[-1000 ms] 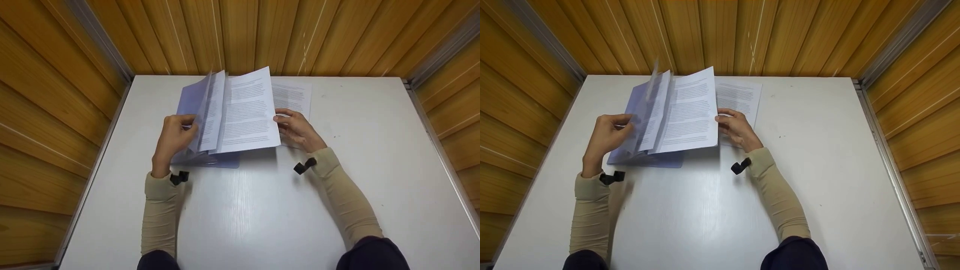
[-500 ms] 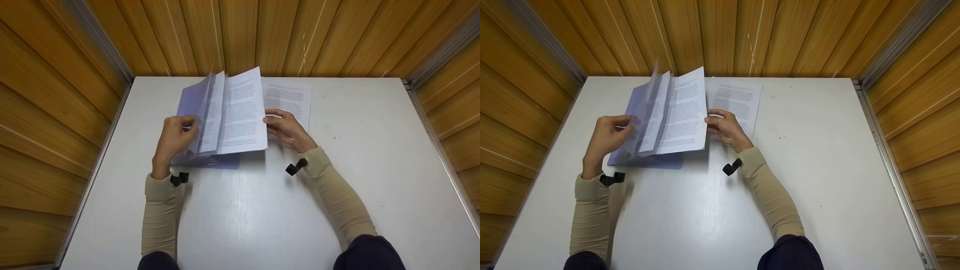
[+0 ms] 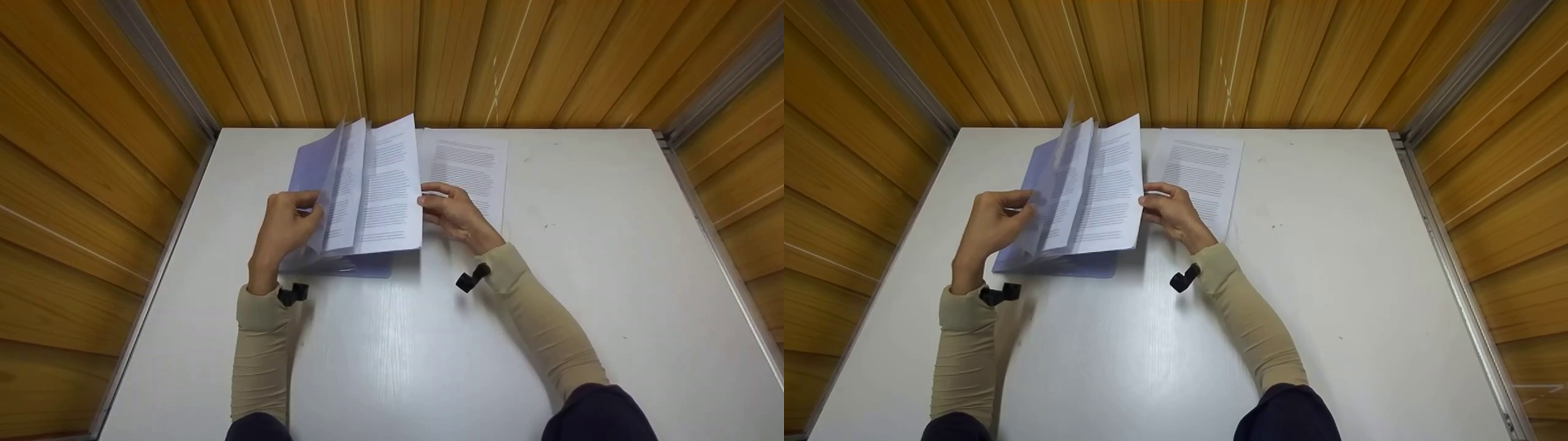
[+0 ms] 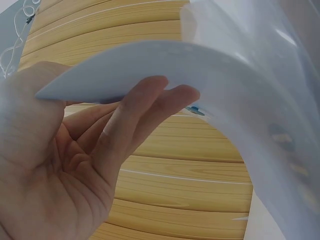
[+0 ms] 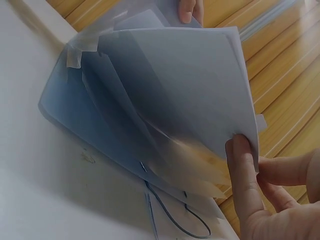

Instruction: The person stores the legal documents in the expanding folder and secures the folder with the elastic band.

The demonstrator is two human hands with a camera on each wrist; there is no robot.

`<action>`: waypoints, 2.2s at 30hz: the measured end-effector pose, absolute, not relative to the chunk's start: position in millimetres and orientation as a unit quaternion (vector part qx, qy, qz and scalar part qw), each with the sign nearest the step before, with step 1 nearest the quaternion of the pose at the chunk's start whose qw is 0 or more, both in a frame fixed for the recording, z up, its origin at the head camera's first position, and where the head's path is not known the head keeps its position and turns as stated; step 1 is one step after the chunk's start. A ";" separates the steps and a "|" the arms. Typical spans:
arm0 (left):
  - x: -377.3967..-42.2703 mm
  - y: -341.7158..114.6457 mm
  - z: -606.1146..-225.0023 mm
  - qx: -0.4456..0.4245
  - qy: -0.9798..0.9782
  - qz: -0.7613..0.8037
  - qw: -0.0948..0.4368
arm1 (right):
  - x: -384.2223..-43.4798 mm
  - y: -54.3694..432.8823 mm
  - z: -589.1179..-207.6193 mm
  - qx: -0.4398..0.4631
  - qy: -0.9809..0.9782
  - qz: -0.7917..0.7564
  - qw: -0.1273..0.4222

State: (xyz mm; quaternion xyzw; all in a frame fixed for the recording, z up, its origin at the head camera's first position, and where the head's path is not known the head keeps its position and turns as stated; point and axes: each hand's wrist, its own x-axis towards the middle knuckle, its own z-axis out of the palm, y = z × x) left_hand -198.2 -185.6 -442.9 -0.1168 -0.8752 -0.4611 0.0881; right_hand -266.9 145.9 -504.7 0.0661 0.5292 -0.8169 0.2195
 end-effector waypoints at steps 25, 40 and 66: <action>-201.4 -184.8 -442.9 -0.110 -0.876 -0.461 0.090 | -268.8 112.3 -498.6 0.044 0.553 -0.804 0.212; -201.5 -183.2 -442.9 -0.116 -0.876 -0.457 0.101 | -270.3 101.4 -497.3 0.035 0.572 -0.790 0.217; -200.6 -182.4 -442.7 -0.116 -0.875 -0.460 0.100 | -266.7 74.9 -494.2 0.027 0.635 -0.749 0.185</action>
